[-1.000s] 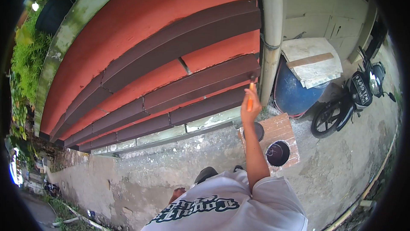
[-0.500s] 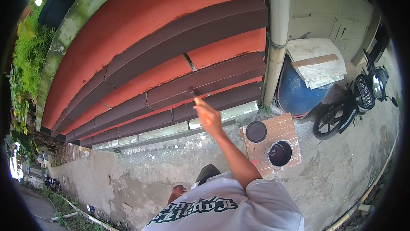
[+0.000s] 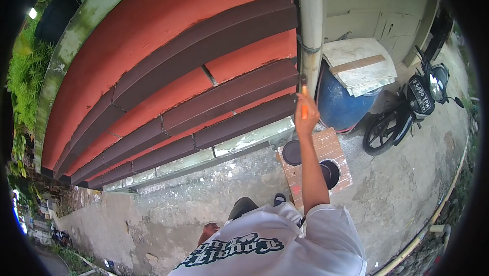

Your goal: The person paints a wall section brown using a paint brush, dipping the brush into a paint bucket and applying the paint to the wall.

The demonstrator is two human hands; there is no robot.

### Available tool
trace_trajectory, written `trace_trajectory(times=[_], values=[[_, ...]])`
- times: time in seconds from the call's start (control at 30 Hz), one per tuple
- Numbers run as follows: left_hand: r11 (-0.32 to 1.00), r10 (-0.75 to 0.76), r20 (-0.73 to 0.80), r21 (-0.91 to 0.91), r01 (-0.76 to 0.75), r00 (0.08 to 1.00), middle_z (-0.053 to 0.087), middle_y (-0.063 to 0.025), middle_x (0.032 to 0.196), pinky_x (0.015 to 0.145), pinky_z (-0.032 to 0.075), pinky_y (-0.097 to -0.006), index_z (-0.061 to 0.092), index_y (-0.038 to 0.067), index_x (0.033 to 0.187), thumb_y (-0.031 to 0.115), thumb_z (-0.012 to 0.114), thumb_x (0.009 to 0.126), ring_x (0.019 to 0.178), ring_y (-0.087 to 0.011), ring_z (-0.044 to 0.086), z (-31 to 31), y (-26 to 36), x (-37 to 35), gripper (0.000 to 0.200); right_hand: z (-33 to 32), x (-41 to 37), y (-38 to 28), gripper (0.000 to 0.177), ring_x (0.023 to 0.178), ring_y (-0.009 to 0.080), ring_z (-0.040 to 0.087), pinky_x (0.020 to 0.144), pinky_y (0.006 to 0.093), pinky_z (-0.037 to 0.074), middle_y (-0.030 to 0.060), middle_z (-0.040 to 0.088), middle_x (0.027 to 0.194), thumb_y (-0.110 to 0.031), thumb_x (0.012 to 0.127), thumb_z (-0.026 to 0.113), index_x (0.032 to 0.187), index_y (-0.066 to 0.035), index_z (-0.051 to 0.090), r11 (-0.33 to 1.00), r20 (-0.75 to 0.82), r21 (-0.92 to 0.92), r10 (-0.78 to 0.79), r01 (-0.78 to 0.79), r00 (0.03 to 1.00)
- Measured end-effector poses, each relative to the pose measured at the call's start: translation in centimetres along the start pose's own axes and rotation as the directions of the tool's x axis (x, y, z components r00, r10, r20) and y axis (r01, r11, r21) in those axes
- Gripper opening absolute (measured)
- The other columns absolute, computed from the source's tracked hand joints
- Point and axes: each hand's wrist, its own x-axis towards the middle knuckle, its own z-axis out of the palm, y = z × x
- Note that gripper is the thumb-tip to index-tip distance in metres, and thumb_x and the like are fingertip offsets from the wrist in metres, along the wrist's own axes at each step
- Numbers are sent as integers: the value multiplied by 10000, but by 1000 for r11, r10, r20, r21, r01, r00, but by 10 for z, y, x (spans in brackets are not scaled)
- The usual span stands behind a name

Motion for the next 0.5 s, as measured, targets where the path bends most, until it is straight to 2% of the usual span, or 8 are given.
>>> trace_trajectory(times=[0.07,0.13,0.2,0.27,0.3,0.37,0.47,0.5], values=[[961,157,81,215,-171,984,712,-103,988,824,531,-447,633,73,1084,290,545,973,921,-275,715,-5,-10,8,259,18,-19,-9,193,1170,373,687,967,424,559,226,706,1244,-16,930,660,1079,-62,773,998,56,17,-60,59,997],[936,159,155,291,-199,975,714,-100,984,815,531,-440,635,75,1076,289,533,971,918,-270,715,-9,-17,33,259,31,-44,-36,192,1171,370,687,977,425,557,224,706,1242,-18,921,678,1077,-73,775,994,132,81,-89,79,987],[935,194,193,259,-241,962,716,-98,978,803,532,-433,637,78,1069,290,525,969,910,-265,715,-9,-19,37,260,40,-72,-66,187,1185,355,685,980,413,557,214,709,1247,-22,918,691,1074,-77,779,975,251,221,-74,17,965],[948,271,193,117,-296,943,718,-97,971,788,532,-426,638,81,1063,294,521,964,897,-259,716,-6,-15,32,262,48,-98,-85,188,1200,348,680,979,410,557,210,713,1238,-23,926,689,1080,-82,780,937,421,348,-120,-37,899],[988,128,131,64,-138,983,719,-99,967,776,533,-423,634,83,1054,286,515,972,885,-257,717,-4,-8,37,249,51,-104,-88,189,1207,345,677,979,409,557,209,716,1234,-23,930,688,1083,-85,780,912,500,404,-154,-72,852],[980,-179,37,-84,181,983,722,-103,961,753,535,-417,627,87,1034,270,503,987,862,-252,718,2,8,52,226,55,-101,-86,183,1204,332,683,979,400,556,197,724,1223,-27,947,678,1096,-66,775,909,438,414,-155,-46,886],[987,-58,-20,-150,55,998,729,-114,964,717,537,-410,611,92,1002,239,470,1015,835,-249,718,9,10,45,204,48,-77,-61,174,1168,295,703,1001,381,540,171,744,1194,-55,987,656,1114,8,756,913,344,393,-40,-105,938],[983,-52,-22,-175,47,998,734,-123,968,702,538,-408,598,91,980,212,439,1034,835,-250,721,10,9,42,206,39,-66,-49,178,1176,302,696,1013,391,530,181,742,1191,-68,994,647,1112,7,757,925,311,373,-46,-77,949]])
